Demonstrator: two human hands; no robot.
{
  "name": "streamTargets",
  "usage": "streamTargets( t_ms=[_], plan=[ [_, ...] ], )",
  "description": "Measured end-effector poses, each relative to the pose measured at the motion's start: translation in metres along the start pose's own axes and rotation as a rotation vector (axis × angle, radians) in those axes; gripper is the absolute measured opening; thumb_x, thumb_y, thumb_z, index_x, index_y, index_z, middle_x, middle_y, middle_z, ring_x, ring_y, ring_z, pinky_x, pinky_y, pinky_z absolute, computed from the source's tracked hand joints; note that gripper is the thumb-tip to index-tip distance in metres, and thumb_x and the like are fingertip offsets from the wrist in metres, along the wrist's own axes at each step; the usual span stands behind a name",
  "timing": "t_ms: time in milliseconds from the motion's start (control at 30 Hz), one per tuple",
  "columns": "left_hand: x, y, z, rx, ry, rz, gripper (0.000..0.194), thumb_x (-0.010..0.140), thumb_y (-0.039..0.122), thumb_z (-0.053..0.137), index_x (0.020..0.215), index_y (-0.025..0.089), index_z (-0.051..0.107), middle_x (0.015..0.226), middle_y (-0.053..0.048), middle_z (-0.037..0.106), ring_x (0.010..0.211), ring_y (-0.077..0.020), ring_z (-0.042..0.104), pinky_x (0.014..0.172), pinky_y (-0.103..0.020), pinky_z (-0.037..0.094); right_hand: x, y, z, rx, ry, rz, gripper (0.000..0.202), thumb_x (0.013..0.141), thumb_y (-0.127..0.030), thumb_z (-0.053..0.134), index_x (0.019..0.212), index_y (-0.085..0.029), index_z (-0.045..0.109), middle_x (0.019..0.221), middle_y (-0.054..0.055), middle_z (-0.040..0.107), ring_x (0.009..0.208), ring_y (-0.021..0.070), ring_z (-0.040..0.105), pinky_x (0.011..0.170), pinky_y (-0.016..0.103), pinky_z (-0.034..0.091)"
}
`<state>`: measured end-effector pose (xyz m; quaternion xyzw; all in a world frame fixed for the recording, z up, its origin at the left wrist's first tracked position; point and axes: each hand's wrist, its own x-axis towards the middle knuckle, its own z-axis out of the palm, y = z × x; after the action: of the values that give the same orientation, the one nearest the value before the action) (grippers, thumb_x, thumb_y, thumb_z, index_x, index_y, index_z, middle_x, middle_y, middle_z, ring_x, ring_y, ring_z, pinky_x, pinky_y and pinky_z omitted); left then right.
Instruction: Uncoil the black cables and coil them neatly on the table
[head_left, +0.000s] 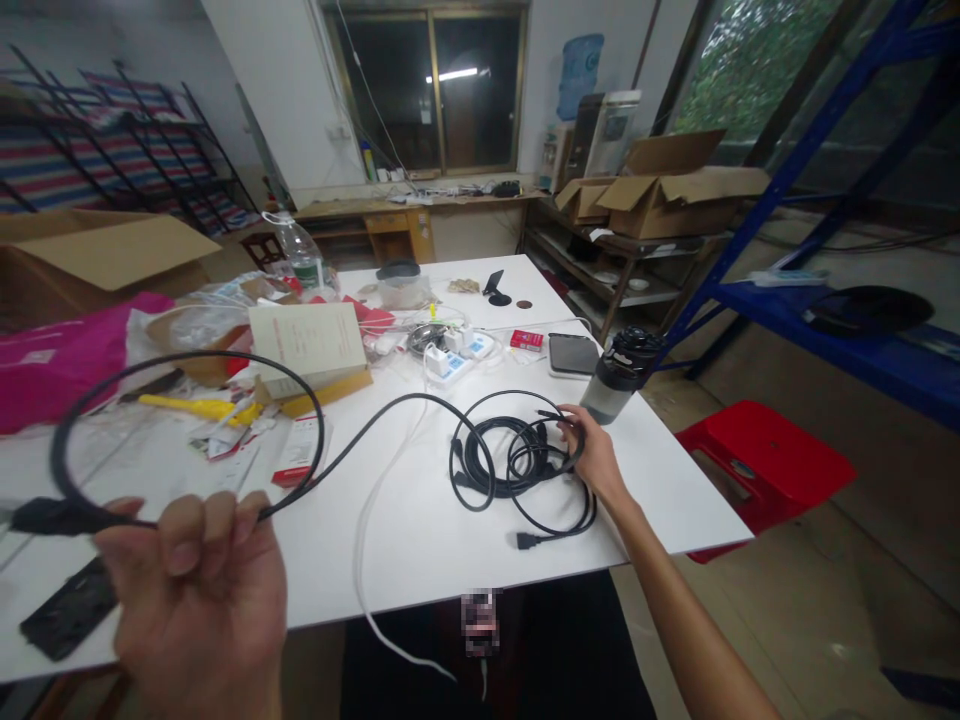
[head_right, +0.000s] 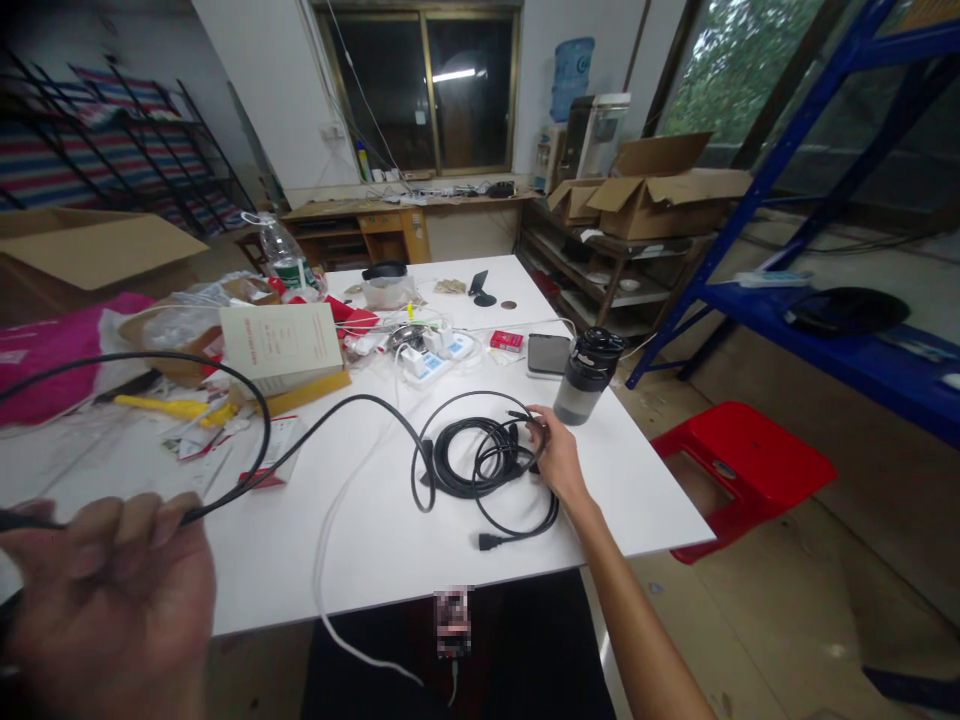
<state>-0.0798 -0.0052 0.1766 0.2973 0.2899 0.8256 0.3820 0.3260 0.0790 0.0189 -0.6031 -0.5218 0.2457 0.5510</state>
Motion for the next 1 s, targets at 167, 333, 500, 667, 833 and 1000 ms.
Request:
streamTargets(
  t_ms=[167, 333, 500, 667, 833, 1000],
  plan=[
    [-0.008, -0.035, 0.012, 0.054, -0.117, -0.015, 0.028, 0.084, 0.038, 0.093, 0.086, 0.023, 0.07, 0.063, 0.006, 0.056, 0.057, -0.011, 0.042, 0.063, -0.025, 0.05, 0.043, -0.029, -0.012, 0.031, -0.054, -0.034, 0.049, 0.084, -0.059, 0.076, 0.112, -0.019, 0.078, 0.096, 0.008, 0.076, 0.068, 0.0179, 0.06, 0.065, 0.034, 0.053],
    [-0.01, -0.059, 0.011, 0.071, -0.033, -0.041, 0.03, 0.08, 0.032, 0.097, 0.098, 0.022, 0.075, 0.087, 0.003, 0.073, 0.076, -0.0108, 0.063, 0.069, -0.023, 0.052, 0.083, -0.076, -0.022, 0.173, -0.107, -0.061, 0.055, 0.082, -0.061, 0.081, 0.116, -0.018, 0.076, 0.075, -0.001, 0.066, 0.057, 0.0125, 0.055, 0.053, 0.027, 0.047],
    [0.001, -0.059, 0.009, 0.093, 0.032, -0.062, 0.029, 0.085, 0.037, 0.093, 0.103, 0.021, 0.078, 0.1, -0.002, 0.081, 0.095, -0.0155, 0.074, 0.09, -0.028, 0.061, 0.098, -0.138, -0.044, 0.418, 0.084, -0.233, 0.037, 0.087, -0.044, 0.085, 0.114, -0.021, 0.075, 0.09, -0.001, 0.069, 0.048, 0.0051, 0.038, 0.038, 0.021, 0.028],
    [0.026, -0.043, -0.011, -0.036, 0.071, -0.147, 0.013, 0.099, 0.032, 0.079, 0.109, 0.024, 0.077, 0.119, 0.0, 0.08, 0.118, -0.0153, 0.073, 0.104, -0.029, 0.061, 0.079, -0.19, -0.088, 0.553, 0.288, -0.365, 0.015, 0.092, -0.022, 0.081, 0.107, -0.024, 0.077, 0.093, 0.0, 0.067, 0.045, 0.0037, 0.031, 0.037, 0.023, 0.017],
    [0.045, -0.024, -0.037, -0.039, 0.119, -0.123, 0.013, 0.108, 0.038, 0.065, 0.109, 0.029, 0.074, 0.121, 0.009, 0.08, 0.12, -0.0112, 0.073, 0.099, -0.025, 0.064, 0.048, -0.21, -0.135, 0.43, 0.453, -0.421, 0.014, 0.097, -0.024, 0.075, 0.103, -0.034, 0.081, 0.098, 0.001, 0.067, 0.05, 0.0099, 0.028, 0.041, 0.028, 0.016],
    [0.05, -0.006, -0.045, -0.098, 0.232, -0.088, 0.017, 0.108, 0.04, 0.064, 0.1, 0.028, 0.074, 0.11, 0.012, 0.083, 0.112, -0.0082, 0.074, 0.088, -0.023, 0.066, 0.031, -0.212, -0.161, 0.252, 0.507, -0.45, 0.014, 0.098, -0.041, 0.073, 0.105, -0.051, 0.079, 0.118, -0.004, 0.073, 0.054, 0.0187, 0.048, 0.041, 0.038, 0.01]
  ],
)
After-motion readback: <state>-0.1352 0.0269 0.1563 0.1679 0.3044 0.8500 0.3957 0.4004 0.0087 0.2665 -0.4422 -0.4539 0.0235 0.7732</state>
